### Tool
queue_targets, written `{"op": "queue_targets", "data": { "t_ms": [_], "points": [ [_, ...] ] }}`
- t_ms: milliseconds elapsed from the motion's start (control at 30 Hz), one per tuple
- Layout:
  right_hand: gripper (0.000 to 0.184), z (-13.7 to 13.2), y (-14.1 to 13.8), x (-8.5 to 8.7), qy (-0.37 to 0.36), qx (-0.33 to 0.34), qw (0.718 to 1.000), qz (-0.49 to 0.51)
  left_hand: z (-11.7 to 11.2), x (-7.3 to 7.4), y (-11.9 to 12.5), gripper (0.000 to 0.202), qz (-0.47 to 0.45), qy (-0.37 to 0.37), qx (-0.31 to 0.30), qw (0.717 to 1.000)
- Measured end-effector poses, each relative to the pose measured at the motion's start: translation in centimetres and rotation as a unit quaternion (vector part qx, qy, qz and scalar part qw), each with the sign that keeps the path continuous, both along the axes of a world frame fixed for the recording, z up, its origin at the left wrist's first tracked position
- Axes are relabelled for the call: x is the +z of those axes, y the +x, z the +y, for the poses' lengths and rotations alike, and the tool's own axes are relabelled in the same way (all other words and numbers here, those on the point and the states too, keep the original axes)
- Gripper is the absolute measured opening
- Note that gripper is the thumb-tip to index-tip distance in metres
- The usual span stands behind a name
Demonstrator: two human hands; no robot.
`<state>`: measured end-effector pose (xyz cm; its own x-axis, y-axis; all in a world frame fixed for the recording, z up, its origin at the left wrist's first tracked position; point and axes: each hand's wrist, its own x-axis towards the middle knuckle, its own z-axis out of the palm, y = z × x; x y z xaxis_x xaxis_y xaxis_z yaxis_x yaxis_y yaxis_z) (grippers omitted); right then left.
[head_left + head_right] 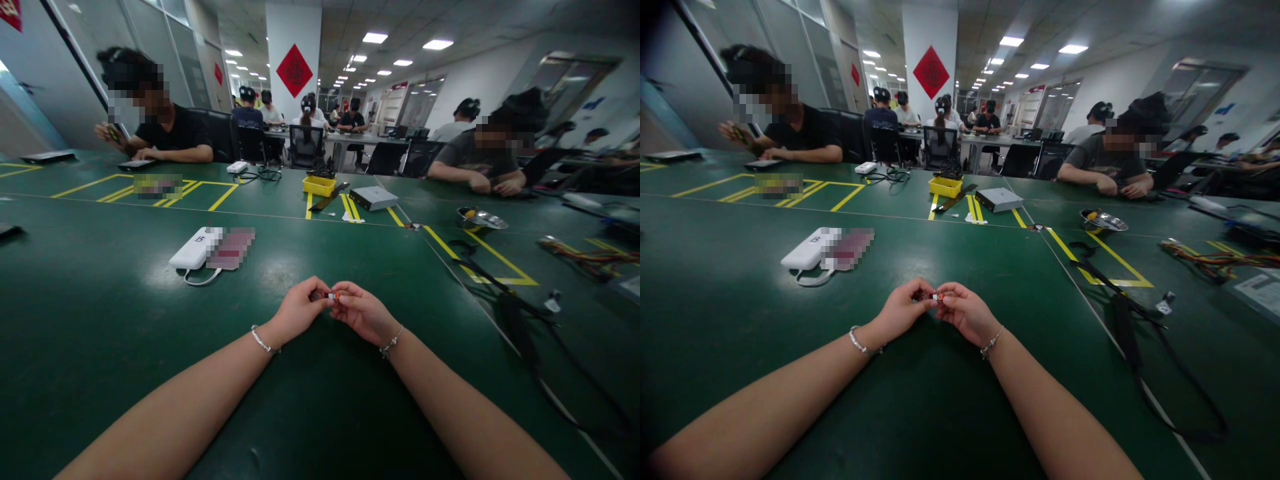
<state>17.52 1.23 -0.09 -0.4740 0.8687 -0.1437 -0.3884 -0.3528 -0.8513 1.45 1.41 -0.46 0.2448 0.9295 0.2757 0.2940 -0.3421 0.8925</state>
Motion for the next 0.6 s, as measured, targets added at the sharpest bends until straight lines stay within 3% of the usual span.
{"op": "queue_targets", "data": {
  "t_ms": [600],
  "points": [
    [0.018,-0.18,0.12,-0.07,0.007,0.03,0.999,0.016,-0.33,0.81,-0.04,0.011,-0.006,-0.033,0.008,0.999]
  ]
}}
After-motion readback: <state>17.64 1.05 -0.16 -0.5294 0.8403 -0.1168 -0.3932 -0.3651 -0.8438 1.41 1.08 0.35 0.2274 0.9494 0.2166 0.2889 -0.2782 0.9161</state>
